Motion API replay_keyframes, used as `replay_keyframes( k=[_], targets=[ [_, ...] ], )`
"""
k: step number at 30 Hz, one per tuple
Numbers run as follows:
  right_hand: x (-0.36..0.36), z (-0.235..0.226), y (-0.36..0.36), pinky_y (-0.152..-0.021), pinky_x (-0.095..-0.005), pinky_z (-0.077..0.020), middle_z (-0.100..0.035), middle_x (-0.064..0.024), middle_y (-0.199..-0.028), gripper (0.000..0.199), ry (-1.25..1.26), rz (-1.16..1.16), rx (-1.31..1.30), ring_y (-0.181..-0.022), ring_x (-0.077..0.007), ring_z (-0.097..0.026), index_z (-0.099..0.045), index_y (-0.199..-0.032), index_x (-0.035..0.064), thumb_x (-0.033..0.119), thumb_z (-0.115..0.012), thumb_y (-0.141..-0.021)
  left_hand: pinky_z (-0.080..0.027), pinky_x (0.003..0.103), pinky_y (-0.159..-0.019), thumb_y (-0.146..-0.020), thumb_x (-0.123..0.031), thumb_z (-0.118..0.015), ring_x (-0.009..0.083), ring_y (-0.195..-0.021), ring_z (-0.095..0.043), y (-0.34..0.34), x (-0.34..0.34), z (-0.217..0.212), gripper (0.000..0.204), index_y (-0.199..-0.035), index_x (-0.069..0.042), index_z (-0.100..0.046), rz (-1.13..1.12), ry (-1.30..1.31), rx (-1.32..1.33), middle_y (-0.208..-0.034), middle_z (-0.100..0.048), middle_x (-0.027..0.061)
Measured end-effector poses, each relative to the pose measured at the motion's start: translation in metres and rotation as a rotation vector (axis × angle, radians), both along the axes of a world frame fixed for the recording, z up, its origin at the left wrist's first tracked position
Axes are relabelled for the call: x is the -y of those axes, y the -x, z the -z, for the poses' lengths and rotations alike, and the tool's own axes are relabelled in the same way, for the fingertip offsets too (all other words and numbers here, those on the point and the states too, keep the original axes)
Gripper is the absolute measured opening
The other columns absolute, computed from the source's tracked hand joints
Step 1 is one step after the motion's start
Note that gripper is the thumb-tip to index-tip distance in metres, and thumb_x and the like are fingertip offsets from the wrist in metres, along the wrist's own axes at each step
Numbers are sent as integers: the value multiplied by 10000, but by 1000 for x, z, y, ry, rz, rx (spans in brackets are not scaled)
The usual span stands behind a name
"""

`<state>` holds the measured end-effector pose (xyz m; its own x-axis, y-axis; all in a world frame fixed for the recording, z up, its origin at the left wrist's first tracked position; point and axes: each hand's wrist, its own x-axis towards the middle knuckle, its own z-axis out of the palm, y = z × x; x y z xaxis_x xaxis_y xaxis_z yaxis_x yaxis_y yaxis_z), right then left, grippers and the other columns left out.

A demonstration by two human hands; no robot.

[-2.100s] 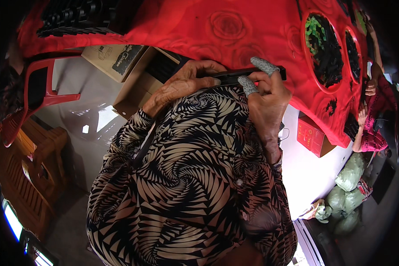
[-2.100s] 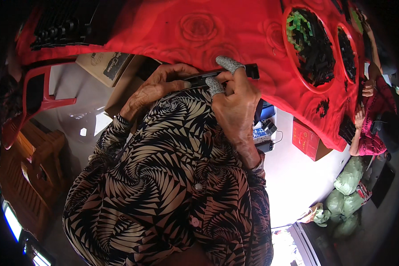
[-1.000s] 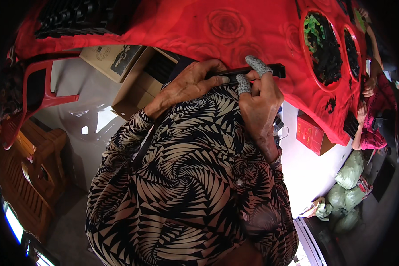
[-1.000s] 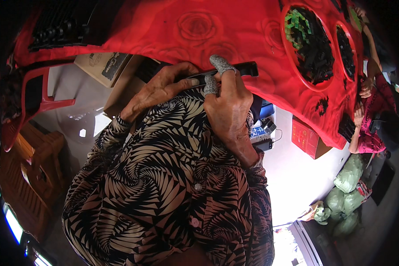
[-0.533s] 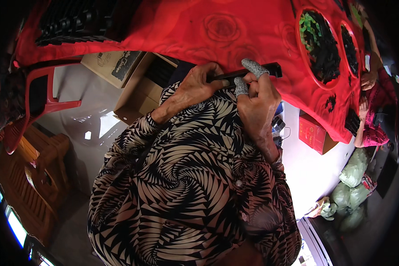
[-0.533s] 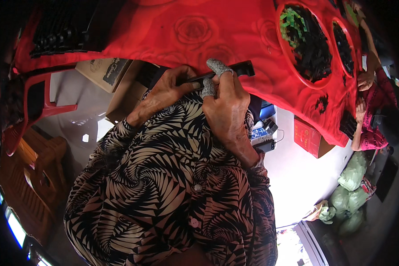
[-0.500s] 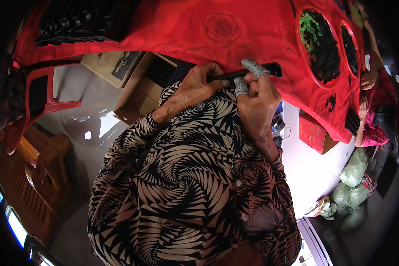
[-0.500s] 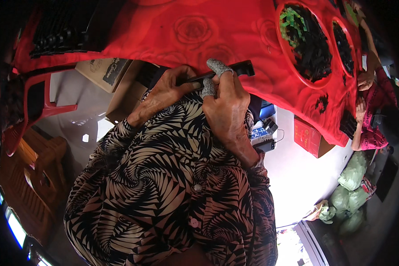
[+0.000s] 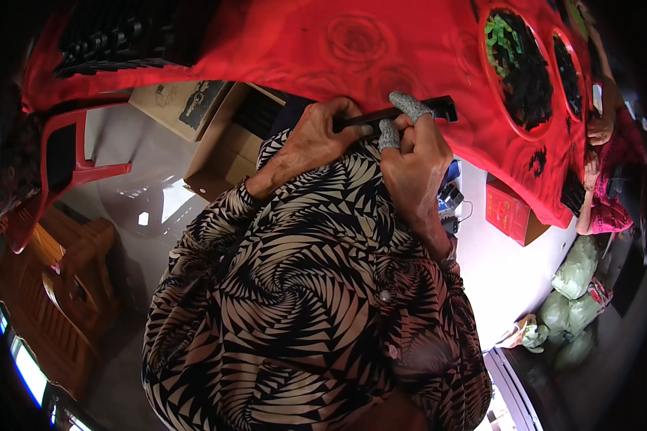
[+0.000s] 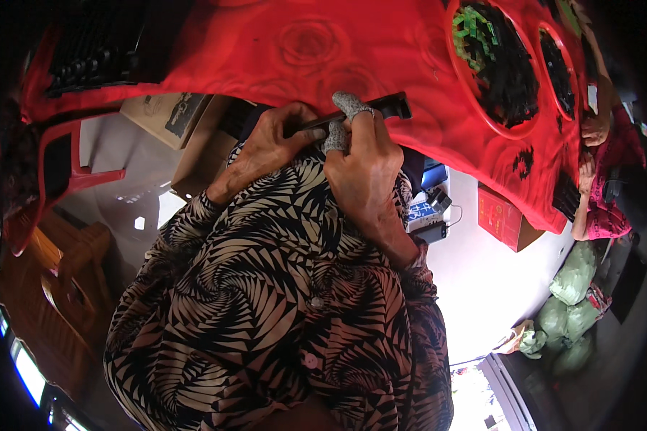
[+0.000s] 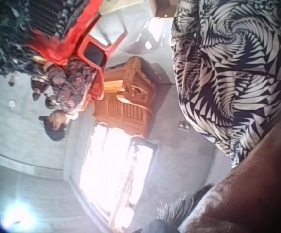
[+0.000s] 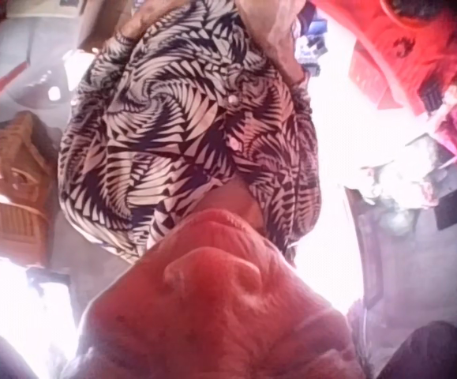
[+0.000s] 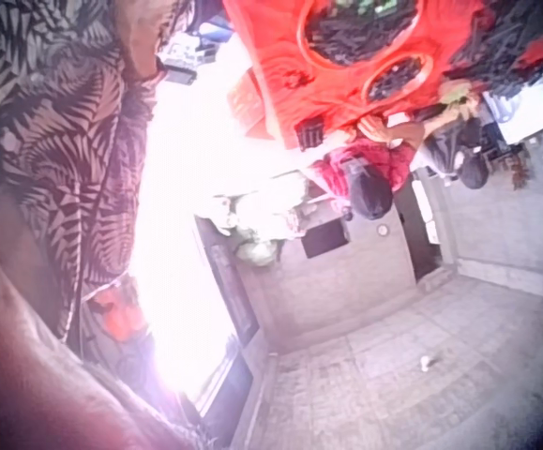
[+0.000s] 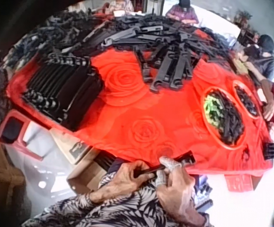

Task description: Cleaning and inspecting black plastic manufacturing components using a cloth.

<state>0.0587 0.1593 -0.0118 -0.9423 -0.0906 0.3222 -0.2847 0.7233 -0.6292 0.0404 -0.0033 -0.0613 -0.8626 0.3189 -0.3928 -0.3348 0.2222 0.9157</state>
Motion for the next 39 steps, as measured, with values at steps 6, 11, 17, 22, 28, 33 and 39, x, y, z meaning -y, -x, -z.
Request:
replay_keyframes(
  k=[6, 11, 17, 22, 28, 33, 39],
  targets=[
    [2, -6, -2, -532, -352, -498, -593, -142, -818, 449, 41, 2, 88, -628, -264, -611, -627, -1049, -17, -106, -551, -615, -459, 275, -736, -859, -84, -654, 112, -801, -575, 3, 13, -3, 195, -1005, 34, -603, 87, -286, -30, -847, -634, 55],
    [1, -4, 0, -514, -343, -482, -586, -142, -812, 475, 26, -2, 66, -612, -253, -596, -623, -1046, -25, -105, -535, -586, -463, 282, -792, -869, -80, -632, 126, -846, -585, 6, 18, -2, 200, -1029, 36, -598, 152, -252, -63, -879, -643, 70],
    [1, -6, 0, -521, -343, -486, -583, -145, -813, 500, -5, 5, 109, -623, -259, -596, -617, -1057, -28, -111, -527, -572, -468, 294, -808, -878, -95, -624, 137, -849, -592, 5, 19, 5, 204, -1033, 36, -599, 165, -304, -104, -887, -652, 80],
    [1, -7, -1, -554, -341, -506, -584, -149, -827, 503, 21, 5, 106, -656, -266, -607, -617, -1065, -25, -105, -522, -578, -470, 291, -765, -886, -133, -636, 131, -814, -591, 1, 15, -2, 215, -1022, 29, -600, 127, -241, -122, -848, -650, 87],
    [1, -3, -3, -568, -381, -513, -585, -156, -850, 437, -16, -22, 30, -682, -303, -624, -624, -1059, -10, -102, -551, -638, -456, 319, -631, -886, -166, -646, 152, -671, -584, -3, 1, 1, 203, -974, 10, -597, 32, -39, -125, -716, -625, 97],
    [1, -1, -5, -569, -395, -511, -585, -161, -849, 399, -17, 12, 44, -677, -327, -627, -630, -1051, -5, -92, -568, -666, -452, 346, -692, -889, -182, -626, 174, -730, -587, 1, -3, -8, 206, -944, 13, -590, 82, 138, -101, -778, -625, 120],
    [0, 0, -7, -563, -399, -504, -585, -165, -847, 404, -2, 44, 41, -663, -331, -627, -633, -1045, -4, -91, -562, -657, -450, 350, -657, -862, -152, -641, 210, -685, -573, 2, -9, -11, 204, -923, 34, -583, 99, 246, -215, -735, -605, 172]
  ],
)
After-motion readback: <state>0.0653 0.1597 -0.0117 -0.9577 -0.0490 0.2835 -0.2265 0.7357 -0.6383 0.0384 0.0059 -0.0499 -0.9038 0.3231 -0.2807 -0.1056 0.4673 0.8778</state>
